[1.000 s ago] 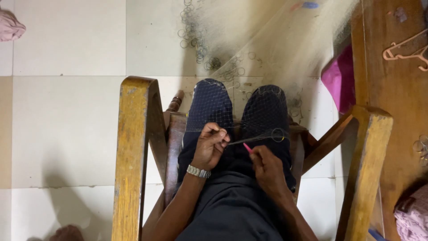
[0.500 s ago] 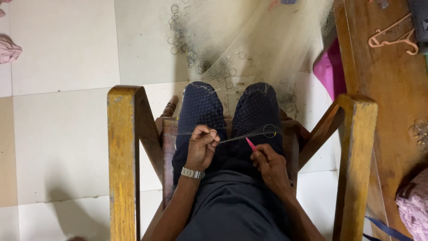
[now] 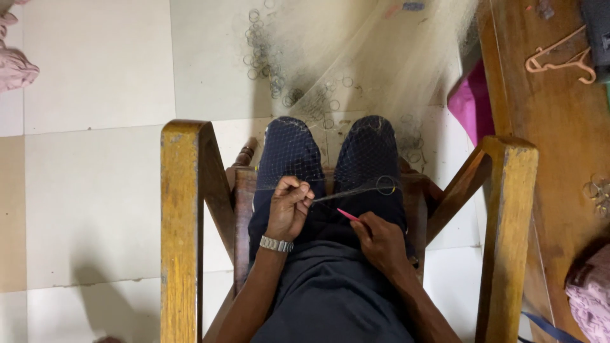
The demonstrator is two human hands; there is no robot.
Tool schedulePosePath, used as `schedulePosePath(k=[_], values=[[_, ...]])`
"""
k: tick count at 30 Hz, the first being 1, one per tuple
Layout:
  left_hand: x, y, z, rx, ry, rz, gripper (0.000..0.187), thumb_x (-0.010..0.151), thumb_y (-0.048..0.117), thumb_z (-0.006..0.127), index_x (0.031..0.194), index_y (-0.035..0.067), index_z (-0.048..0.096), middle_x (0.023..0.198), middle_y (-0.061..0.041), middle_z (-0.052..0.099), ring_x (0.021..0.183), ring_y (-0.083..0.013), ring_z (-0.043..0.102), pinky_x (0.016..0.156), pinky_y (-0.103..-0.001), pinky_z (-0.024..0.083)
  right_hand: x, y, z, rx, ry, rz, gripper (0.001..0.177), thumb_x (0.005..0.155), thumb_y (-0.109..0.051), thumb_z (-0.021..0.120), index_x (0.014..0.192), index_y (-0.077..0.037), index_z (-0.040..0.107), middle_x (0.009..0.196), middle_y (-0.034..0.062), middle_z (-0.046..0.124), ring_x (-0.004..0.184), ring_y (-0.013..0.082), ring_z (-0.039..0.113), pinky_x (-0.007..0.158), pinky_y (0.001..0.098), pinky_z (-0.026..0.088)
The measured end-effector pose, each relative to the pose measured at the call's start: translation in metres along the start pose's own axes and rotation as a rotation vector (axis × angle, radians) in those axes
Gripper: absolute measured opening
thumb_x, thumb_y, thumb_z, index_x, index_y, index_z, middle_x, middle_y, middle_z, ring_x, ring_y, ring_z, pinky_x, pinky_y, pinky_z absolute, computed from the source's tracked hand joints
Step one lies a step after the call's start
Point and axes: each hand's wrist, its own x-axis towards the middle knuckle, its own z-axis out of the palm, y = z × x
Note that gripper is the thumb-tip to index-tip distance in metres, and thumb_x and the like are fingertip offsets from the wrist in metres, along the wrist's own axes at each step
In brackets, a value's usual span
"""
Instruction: Repairing a fishing net by tying knots with a shuttle tool.
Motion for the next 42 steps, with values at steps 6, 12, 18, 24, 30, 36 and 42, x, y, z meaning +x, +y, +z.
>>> schedulePosePath(k=[6,12,18,24,30,36,42], values=[[-0.004,0.0,0.009,-0.012,0.039,-0.057,0.018,0.08,-0.006,0.06,0.086,0.01,0.053,0.077,-0.009,0.059,0.06,-0.0163,0.062,0.052,-0.018,0.047,0.005,-0.029,-0.037,0.497,0.374,-0.116,0.009,0.088,-0.01,0.059,0.082,-0.009,0.065,0.077,0.0049,0.067,0.069,0.0154,0.063,0.066,0.0266,0.051],[-0.018,0.004,0.013,-0.01,0.026,-0.13,0.025,0.077,-0.004,0.059,0.095,0.011,0.052,0.073,-0.009,0.055,0.061,-0.0161,0.055,0.051,-0.02,0.04,-0.004,-0.064,-0.104,1.609,0.371,-0.155,0.022,0.079,-0.033,0.072,0.086,-0.019,0.057,0.064,-0.0078,0.048,0.052,0.0025,0.041,0.04,0.016,0.028],[-0.018,-0.009,0.009,-0.108,0.078,-0.071,0.022,0.078,-0.006,0.058,0.096,0.006,0.054,0.081,-0.014,0.062,0.076,-0.027,0.064,0.071,-0.03,0.055,-0.001,-0.11,-0.098,1.344,0.242,-0.629,0.02,0.097,-0.034,0.054,0.1,-0.015,0.059,0.069,0.0025,0.05,0.058,0.016,0.047,0.059,0.0305,0.042],[-0.019,-0.008,0.017,-0.104,0.101,-0.177,0.016,0.079,-0.002,0.057,0.092,0.007,0.058,0.088,-0.013,0.065,0.076,-0.0246,0.066,0.074,-0.038,0.055,-0.001,-0.105,-0.101,1.02,0.189,-0.869,0.016,0.091,-0.018,0.053,0.101,-0.007,0.057,0.064,0.0118,0.052,0.052,0.0204,0.049,0.052,0.0328,0.039],[-0.013,-0.013,0.022,-0.123,0.083,-0.301,0.017,0.082,0.004,0.055,0.099,0.002,0.057,0.093,-0.017,0.064,0.075,-0.0254,0.065,0.061,-0.026,0.054,0.016,-0.05,-0.129,0.365,0.038,-1.107,0.026,0.095,-0.021,0.041,0.117,-0.008,0.044,0.097,0.0088,0.058,0.09,0.022,0.059,0.096,0.0401,0.049],[-0.009,-0.017,0.023,-0.102,0.036,-0.3,0.012,0.085,0.006,0.054,0.095,0.002,0.059,0.084,-0.014,0.067,0.063,-0.0199,0.064,0.046,-0.018,0.044,-0.015,-0.111,-0.081,1.039,0.241,-0.826,0.013,0.09,-0.018,0.047,0.1,-0.015,0.055,0.067,0.0077,0.045,0.061,0.0217,0.047,0.06,0.0387,0.048],[-0.006,-0.01,0.029,0.073,0.057,-0.367,0.035,0.089,0.04,0.051,0.091,0.007,0.062,0.078,-0.011,0.067,0.056,-0.0175,0.06,0.043,-0.019,0.038,-0.004,-0.142,-0.062,0.988,-0.137,-0.929,0.033,0.099,-0.032,0.045,0.092,-0.001,0.056,0.081,0.0192,0.059,0.075,0.0342,0.058,0.07,0.0463,0.051]])
